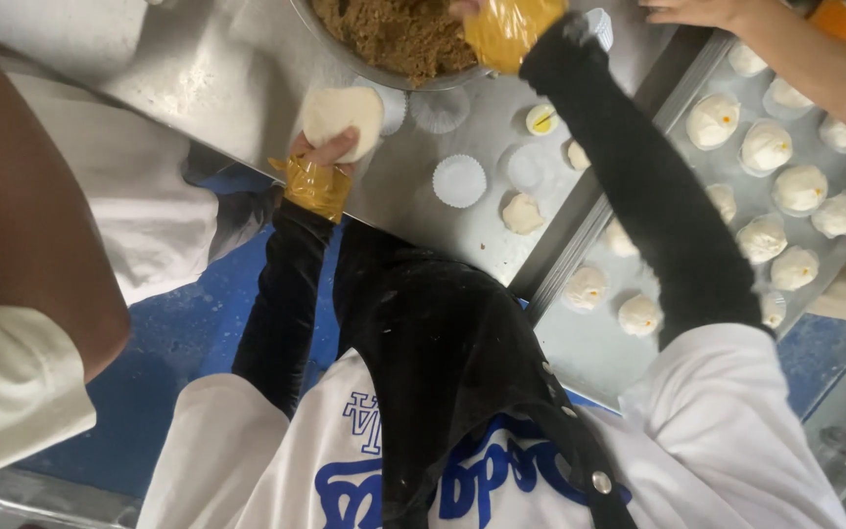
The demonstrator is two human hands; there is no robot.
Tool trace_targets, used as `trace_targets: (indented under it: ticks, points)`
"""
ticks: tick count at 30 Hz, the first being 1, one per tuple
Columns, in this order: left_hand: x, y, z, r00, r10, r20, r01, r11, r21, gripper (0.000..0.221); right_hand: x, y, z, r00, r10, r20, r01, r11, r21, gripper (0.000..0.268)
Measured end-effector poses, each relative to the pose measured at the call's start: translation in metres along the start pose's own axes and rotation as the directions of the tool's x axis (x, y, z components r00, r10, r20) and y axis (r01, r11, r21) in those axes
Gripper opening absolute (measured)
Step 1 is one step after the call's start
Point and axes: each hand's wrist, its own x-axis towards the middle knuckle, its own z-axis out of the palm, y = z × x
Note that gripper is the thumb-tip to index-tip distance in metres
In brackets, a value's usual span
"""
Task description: The recorder prepares stuffed buns by flattening dough, adding meat filling and egg, then sealing the dough and placing it on a tray.
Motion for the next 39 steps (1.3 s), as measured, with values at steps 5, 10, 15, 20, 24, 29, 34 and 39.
trace_targets:
  ticks: [5, 10, 15, 20, 24, 29, 34, 39]
  points:
    - [0.008, 0.005, 0.003, 0.999, -0.014, -0.029, 0.013, 1.000, -0.028, 0.048, -0.046, -0.078, -0.014, 0.830, -0.322, -0.456, 0.263, 0.946, -0.190, 0.032]
    - [0.017, 0.002, -0.010, 1.000, 0.004, -0.026, -0.005, 0.999, -0.040, 0.049, -0.049, -0.100, -0.004, 0.839, -0.190, -0.510, 0.112, 0.977, -0.180, 0.056]
    - [0.013, -0.001, -0.013, 0.999, -0.018, -0.050, 0.015, 0.999, -0.049, 0.048, -0.046, -0.113, 0.004, 0.922, -0.041, -0.385, 0.008, 0.996, -0.087, 0.067]
    - [0.013, -0.006, -0.020, 1.000, -0.013, -0.019, 0.011, 0.996, -0.088, 0.051, -0.034, -0.116, 0.029, 0.897, -0.048, -0.439, 0.012, 0.996, -0.084, 0.058]
    - [0.015, -0.008, -0.023, 0.999, -0.025, -0.027, 0.023, 0.996, -0.081, 0.051, -0.022, -0.111, 0.044, 0.865, -0.092, -0.494, 0.078, 0.996, -0.048, 0.051]
    - [0.028, -0.007, -0.020, 0.999, -0.003, -0.046, -0.001, 0.996, -0.086, 0.054, -0.018, -0.112, 0.051, 0.887, -0.064, -0.458, 0.069, 0.998, -0.006, 0.040]
    - [0.030, 0.001, -0.014, 0.999, -0.017, -0.049, 0.012, 0.996, -0.088, 0.051, -0.022, -0.119, 0.039, 0.907, -0.025, -0.420, 0.105, 0.980, 0.167, 0.035]
    - [0.033, -0.004, -0.027, 0.996, -0.041, -0.082, 0.031, 0.991, -0.127, 0.049, -0.018, -0.111, 0.033, 0.967, 0.093, -0.236, 0.012, 0.913, 0.408, 0.023]
